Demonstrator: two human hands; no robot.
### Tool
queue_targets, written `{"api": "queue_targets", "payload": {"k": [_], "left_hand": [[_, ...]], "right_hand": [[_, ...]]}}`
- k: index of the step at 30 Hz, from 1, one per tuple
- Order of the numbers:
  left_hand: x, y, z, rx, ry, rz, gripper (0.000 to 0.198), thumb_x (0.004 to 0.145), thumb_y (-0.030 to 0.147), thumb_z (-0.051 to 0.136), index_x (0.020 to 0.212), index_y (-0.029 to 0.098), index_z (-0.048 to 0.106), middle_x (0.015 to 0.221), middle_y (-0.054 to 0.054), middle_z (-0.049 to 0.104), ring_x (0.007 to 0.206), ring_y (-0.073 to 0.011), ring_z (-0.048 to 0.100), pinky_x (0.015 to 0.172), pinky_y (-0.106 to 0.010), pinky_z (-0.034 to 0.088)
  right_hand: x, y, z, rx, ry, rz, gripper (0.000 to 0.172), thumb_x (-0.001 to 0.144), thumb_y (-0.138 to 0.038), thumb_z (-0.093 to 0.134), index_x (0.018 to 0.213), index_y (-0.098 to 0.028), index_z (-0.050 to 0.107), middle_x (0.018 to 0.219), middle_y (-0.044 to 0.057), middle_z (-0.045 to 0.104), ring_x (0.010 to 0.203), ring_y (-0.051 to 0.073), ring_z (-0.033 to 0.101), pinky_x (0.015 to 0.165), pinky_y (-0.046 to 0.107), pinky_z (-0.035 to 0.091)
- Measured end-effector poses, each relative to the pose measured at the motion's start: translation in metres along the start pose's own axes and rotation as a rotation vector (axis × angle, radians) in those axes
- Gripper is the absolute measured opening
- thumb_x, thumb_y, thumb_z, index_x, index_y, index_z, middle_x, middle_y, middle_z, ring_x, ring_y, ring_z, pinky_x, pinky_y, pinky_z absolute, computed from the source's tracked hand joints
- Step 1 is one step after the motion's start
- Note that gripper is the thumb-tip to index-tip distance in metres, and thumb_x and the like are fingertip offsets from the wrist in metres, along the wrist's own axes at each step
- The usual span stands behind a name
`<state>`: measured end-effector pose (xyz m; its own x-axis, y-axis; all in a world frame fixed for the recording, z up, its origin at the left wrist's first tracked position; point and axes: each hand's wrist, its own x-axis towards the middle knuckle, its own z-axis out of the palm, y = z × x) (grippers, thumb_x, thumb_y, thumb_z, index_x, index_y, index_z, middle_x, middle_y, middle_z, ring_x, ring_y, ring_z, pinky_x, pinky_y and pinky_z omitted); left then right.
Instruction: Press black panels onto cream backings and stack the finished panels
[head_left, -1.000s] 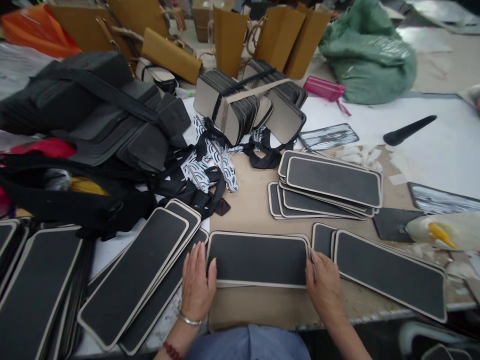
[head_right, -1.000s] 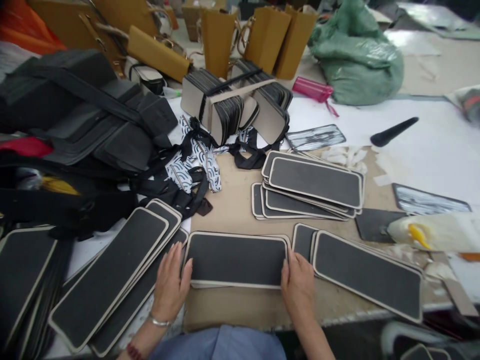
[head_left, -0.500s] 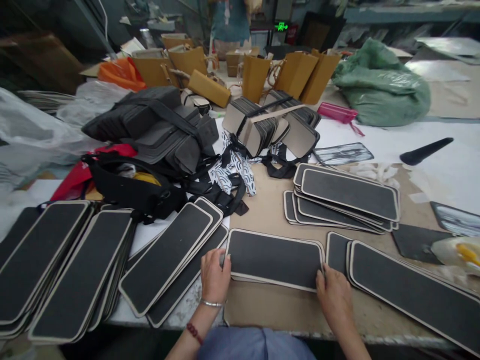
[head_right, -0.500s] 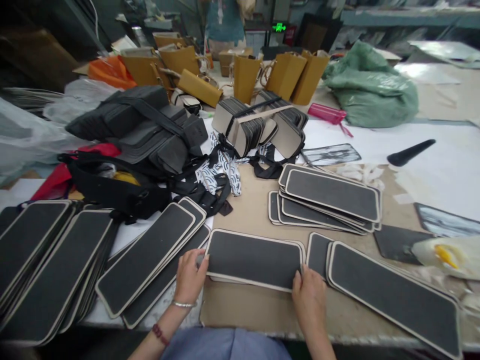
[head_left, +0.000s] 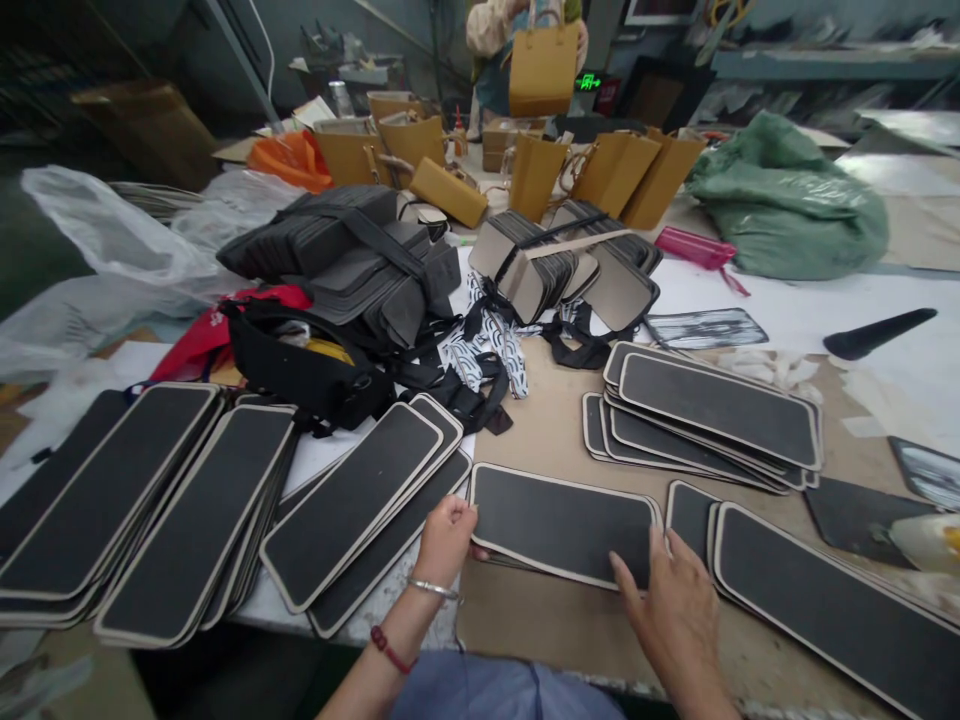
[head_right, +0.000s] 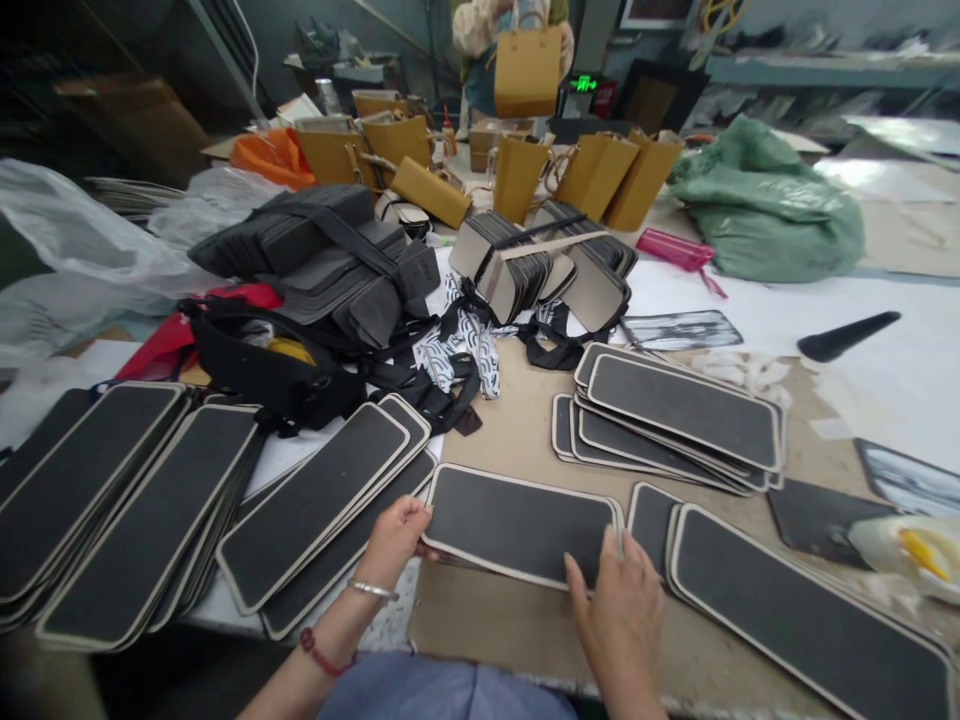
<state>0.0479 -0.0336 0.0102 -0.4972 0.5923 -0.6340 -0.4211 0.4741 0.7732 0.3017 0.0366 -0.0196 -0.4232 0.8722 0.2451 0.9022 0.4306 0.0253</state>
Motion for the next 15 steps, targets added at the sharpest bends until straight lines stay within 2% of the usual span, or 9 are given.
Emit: {"api": "queue_targets", "payload": {"k": [3, 6, 8, 10, 12, 15], "left_hand": [[0.002, 0.000, -0.002, -0.050, 0.002, -0.021, 0.030, 0.053, 0.040, 0.062, 0.055, 0.019, 0.041, 0.043, 0.009, 0.044, 0.036, -0.0090, 0.046, 0.034, -0.025, 0.046], [0.000, -0.001, -0.002, -0.081, 0.013, -0.021, 0.031, 0.052, 0.040, 0.064, 0.057, 0.018, 0.042, 0.044, 0.009, 0.046, 0.038, -0.0085, 0.048, 0.035, -0.023, 0.046], [-0.001, -0.004, -0.002, -0.143, -0.004, -0.021, 0.031, 0.057, 0.043, 0.062, 0.063, 0.017, 0.046, 0.048, 0.006, 0.052, 0.041, -0.0099, 0.052, 0.037, -0.022, 0.046], [-0.002, -0.011, 0.000, -0.279, -0.001, -0.033, 0.033, 0.063, 0.046, 0.058, 0.070, 0.015, 0.049, 0.054, 0.001, 0.059, 0.045, -0.0111, 0.056, 0.040, -0.021, 0.046], [0.000, -0.020, 0.004, -0.408, 0.010, -0.064, 0.034, 0.068, 0.046, 0.057, 0.077, 0.014, 0.050, 0.060, -0.002, 0.063, 0.048, -0.0118, 0.059, 0.044, -0.021, 0.047], [0.006, -0.034, 0.013, -0.400, -0.058, -0.152, 0.029, 0.074, 0.038, 0.056, 0.088, 0.013, 0.050, 0.062, -0.004, 0.064, 0.049, -0.0130, 0.060, 0.049, -0.022, 0.049]], "right_hand": [[0.006, -0.046, -0.015, 0.196, -0.025, -0.232, 0.065, 0.083, -0.056, 0.037, 0.124, -0.006, 0.041, 0.121, 0.019, 0.049, 0.112, 0.029, 0.043, 0.089, 0.040, 0.040], [0.010, -0.086, -0.007, 0.264, -0.059, -0.377, 0.043, 0.085, -0.033, 0.044, 0.123, -0.012, 0.046, 0.123, 0.012, 0.051, 0.112, 0.024, 0.044, 0.091, 0.037, 0.037], [0.012, -0.100, 0.005, 0.268, -0.036, -0.388, 0.035, 0.083, -0.014, 0.040, 0.116, -0.014, 0.053, 0.115, 0.008, 0.058, 0.106, 0.022, 0.049, 0.090, 0.035, 0.037], [0.013, -0.105, 0.014, 0.268, -0.029, -0.352, 0.038, 0.080, -0.004, 0.037, 0.110, -0.014, 0.057, 0.109, 0.006, 0.063, 0.101, 0.020, 0.053, 0.087, 0.033, 0.038], [0.015, -0.107, 0.015, 0.267, -0.050, -0.292, 0.039, 0.078, -0.003, 0.038, 0.109, -0.014, 0.059, 0.108, 0.005, 0.064, 0.101, 0.020, 0.053, 0.085, 0.032, 0.039], [0.023, -0.108, 0.001, 0.283, -0.083, -0.211, 0.037, 0.078, -0.005, 0.040, 0.108, -0.014, 0.061, 0.106, 0.004, 0.065, 0.099, 0.020, 0.055, 0.084, 0.030, 0.040]]}}
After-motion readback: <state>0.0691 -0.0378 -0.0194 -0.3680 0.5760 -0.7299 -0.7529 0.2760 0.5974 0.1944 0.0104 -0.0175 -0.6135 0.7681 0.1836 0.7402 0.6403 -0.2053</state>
